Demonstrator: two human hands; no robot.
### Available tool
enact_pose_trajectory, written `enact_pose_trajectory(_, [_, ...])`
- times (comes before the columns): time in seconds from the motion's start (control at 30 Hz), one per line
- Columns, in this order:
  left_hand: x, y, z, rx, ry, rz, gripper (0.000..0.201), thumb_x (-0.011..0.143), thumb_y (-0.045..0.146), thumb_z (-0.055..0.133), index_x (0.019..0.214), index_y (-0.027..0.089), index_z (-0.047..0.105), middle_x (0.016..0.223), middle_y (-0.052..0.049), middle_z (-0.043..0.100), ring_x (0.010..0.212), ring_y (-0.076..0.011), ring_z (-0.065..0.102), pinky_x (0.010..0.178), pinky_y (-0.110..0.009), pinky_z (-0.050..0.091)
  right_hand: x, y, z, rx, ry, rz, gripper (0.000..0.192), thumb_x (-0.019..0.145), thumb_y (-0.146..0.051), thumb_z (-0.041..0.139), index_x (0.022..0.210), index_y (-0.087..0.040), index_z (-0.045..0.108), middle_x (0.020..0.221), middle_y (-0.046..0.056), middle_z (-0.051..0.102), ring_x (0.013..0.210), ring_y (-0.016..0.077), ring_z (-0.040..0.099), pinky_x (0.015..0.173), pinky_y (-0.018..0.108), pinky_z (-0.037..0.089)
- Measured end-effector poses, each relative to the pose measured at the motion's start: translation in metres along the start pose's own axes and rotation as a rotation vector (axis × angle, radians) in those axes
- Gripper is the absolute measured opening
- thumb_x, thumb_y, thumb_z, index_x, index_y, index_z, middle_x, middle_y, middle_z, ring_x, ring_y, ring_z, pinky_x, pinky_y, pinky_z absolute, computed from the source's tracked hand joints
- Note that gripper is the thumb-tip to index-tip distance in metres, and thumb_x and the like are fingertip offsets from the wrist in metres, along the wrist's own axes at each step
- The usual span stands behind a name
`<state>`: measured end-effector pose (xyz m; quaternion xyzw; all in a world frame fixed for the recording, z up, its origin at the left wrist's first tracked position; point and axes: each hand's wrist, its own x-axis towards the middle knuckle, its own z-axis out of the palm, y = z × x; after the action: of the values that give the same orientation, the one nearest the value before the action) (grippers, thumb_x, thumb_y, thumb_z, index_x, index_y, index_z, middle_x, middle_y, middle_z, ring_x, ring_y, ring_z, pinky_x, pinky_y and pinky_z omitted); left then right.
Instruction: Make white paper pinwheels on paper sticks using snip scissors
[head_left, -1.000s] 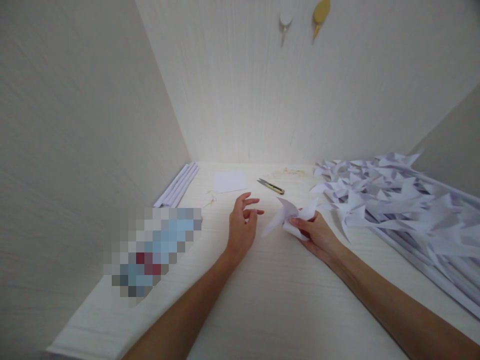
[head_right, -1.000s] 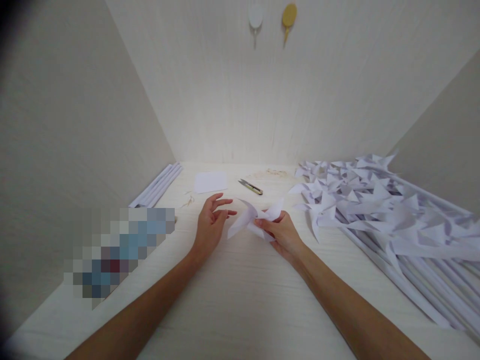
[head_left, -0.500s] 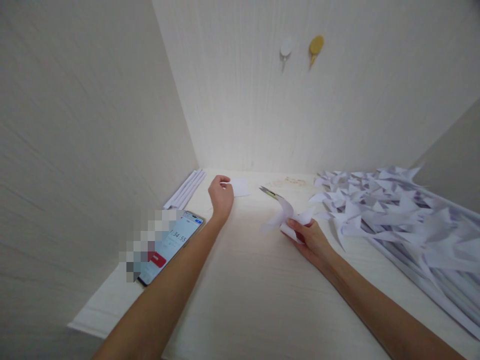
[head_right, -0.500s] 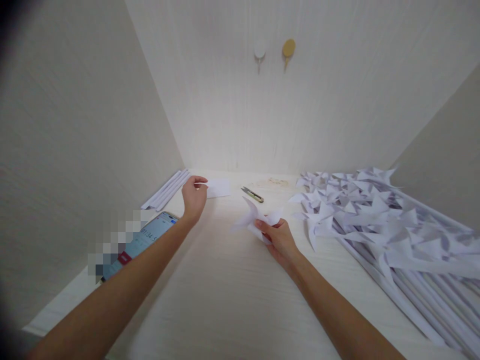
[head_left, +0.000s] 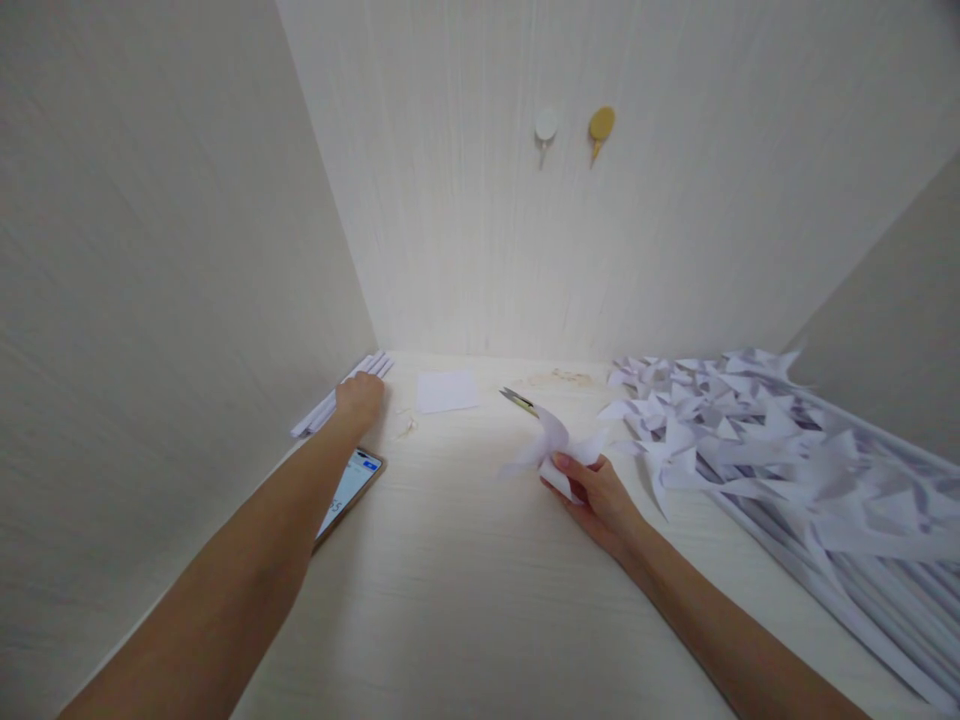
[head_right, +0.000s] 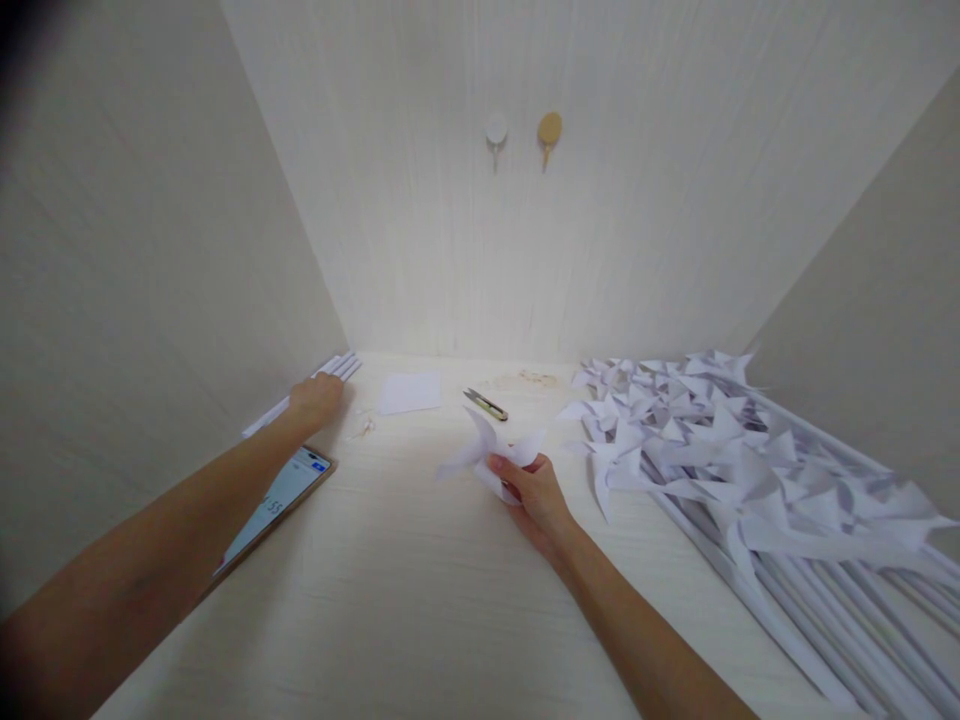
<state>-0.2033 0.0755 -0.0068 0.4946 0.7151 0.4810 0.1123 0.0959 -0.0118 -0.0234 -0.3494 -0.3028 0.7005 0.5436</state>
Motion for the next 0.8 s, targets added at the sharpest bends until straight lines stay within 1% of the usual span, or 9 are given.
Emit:
enact_pose_trajectory(0.2, [0.012, 0.016, -0.006, -0.094, -0.030, -0.067, 0.038, 0.065, -0.007, 0.047, 0.040, 0.015, 0.029, 0.044, 0.005, 0.021, 0.081, -0.0141, 0.052, 0.077, -0.024, 0.037, -0.001, -0.001, 0.000, 0.027, -0.038, 0.051, 0.019, 0.044, -0.019, 0.077, 0.058, -0.018, 0.064, 0.057, -0.003, 0.065, 0.051, 0.0083, 0.057, 0.054, 0.019, 0.048])
enact_pose_trajectory(0.3, [0.017, 0.045, -0.008, -0.144, -0.109, -0.078, 0.036, 0.064, -0.005, 0.052, 0.041, 0.015, 0.032, 0.046, 0.006, 0.027, 0.082, -0.0132, 0.053, 0.078, -0.024, 0.039, -0.002, -0.005, 0.001, 0.088, -0.029, 0.053, 0.024, 0.040, -0.019, 0.078, 0.059, -0.018, 0.062, 0.056, -0.004, 0.064, 0.050, 0.0083, 0.056, 0.055, 0.020, 0.049])
enact_pose_trajectory(0.37, [0.010, 0.070, -0.006, -0.187, -0.210, -0.102, 0.030, 0.064, -0.003, 0.052, 0.044, 0.014, 0.039, 0.048, 0.003, 0.040, 0.076, -0.0137, 0.056, 0.074, -0.025, 0.042, -0.003, -0.006, 0.000, 0.140, -0.021, 0.055, 0.026, 0.040, -0.020, 0.078, 0.059, -0.019, 0.061, 0.056, -0.005, 0.064, 0.052, 0.0085, 0.057, 0.056, 0.022, 0.050])
enact_pose_trajectory(0.43, [-0.013, 0.094, 0.000, -0.295, -0.365, -0.119, 0.015, 0.068, 0.003, 0.052, 0.056, 0.012, 0.049, 0.059, -0.004, 0.055, 0.068, -0.0133, 0.059, 0.068, -0.026, 0.046, -0.003, -0.006, -0.003, 0.179, -0.024, 0.058, 0.026, 0.041, -0.020, 0.078, 0.060, -0.020, 0.060, 0.056, -0.006, 0.064, 0.054, 0.0086, 0.057, 0.057, 0.022, 0.050])
enact_pose_trajectory(0.47, [-0.029, 0.104, 0.003, -0.512, -0.546, -0.180, 0.007, 0.068, 0.004, 0.052, 0.066, 0.011, 0.053, 0.069, -0.008, 0.060, 0.070, -0.0140, 0.060, 0.068, -0.026, 0.047, -0.003, -0.006, -0.004, 0.195, -0.031, 0.056, 0.026, 0.042, -0.020, 0.078, 0.061, -0.020, 0.060, 0.057, -0.006, 0.064, 0.055, 0.0085, 0.057, 0.057, 0.022, 0.050])
enact_pose_trajectory(0.53, [-0.068, 0.117, 0.011, -0.842, -0.752, -0.261, 0.015, 0.067, 0.003, 0.051, 0.080, 0.011, 0.053, 0.084, -0.012, 0.062, 0.073, -0.0141, 0.061, 0.068, -0.026, 0.048, -0.003, -0.005, -0.007, 0.226, -0.049, 0.039, 0.027, 0.042, -0.020, 0.077, 0.063, -0.020, 0.060, 0.057, -0.006, 0.063, 0.055, 0.0083, 0.057, 0.056, 0.021, 0.050])
enact_pose_trajectory(0.6, [-0.107, 0.119, 0.021, -0.990, -0.877, -0.314, 0.022, 0.063, 0.002, 0.054, 0.083, 0.011, 0.053, 0.086, -0.010, 0.062, 0.071, -0.0123, 0.061, 0.065, -0.022, 0.048, -0.004, -0.005, -0.009, 0.254, -0.057, 0.019, 0.027, 0.043, -0.019, 0.077, 0.064, -0.020, 0.060, 0.059, -0.006, 0.064, 0.054, 0.0082, 0.057, 0.055, 0.021, 0.050])
enact_pose_trajectory(0.7, [-0.148, 0.107, 0.037, -1.049, -0.894, -0.415, 0.027, 0.064, 0.007, 0.055, 0.091, 0.012, 0.052, 0.074, -0.004, 0.061, 0.054, -0.0060, 0.055, 0.049, -0.016, 0.043, -0.003, -0.005, -0.011, 0.307, -0.041, 0.028, 0.023, 0.045, -0.017, 0.076, 0.061, -0.019, 0.059, 0.058, -0.006, 0.063, 0.054, 0.0082, 0.057, 0.056, 0.020, 0.050])
enact_pose_trajectory(0.8, [-0.166, 0.091, 0.048, -1.053, -0.820, -0.437, 0.031, 0.071, 0.020, 0.053, 0.101, 0.014, 0.050, 0.055, 0.004, 0.051, 0.035, -0.0004, 0.034, 0.033, -0.013, 0.023, -0.002, -0.008, -0.012, 0.385, -0.032, 0.062, 0.020, 0.049, -0.016, 0.074, 0.056, -0.019, 0.056, 0.052, -0.006, 0.060, 0.051, 0.0074, 0.056, 0.053, 0.018, 0.049])
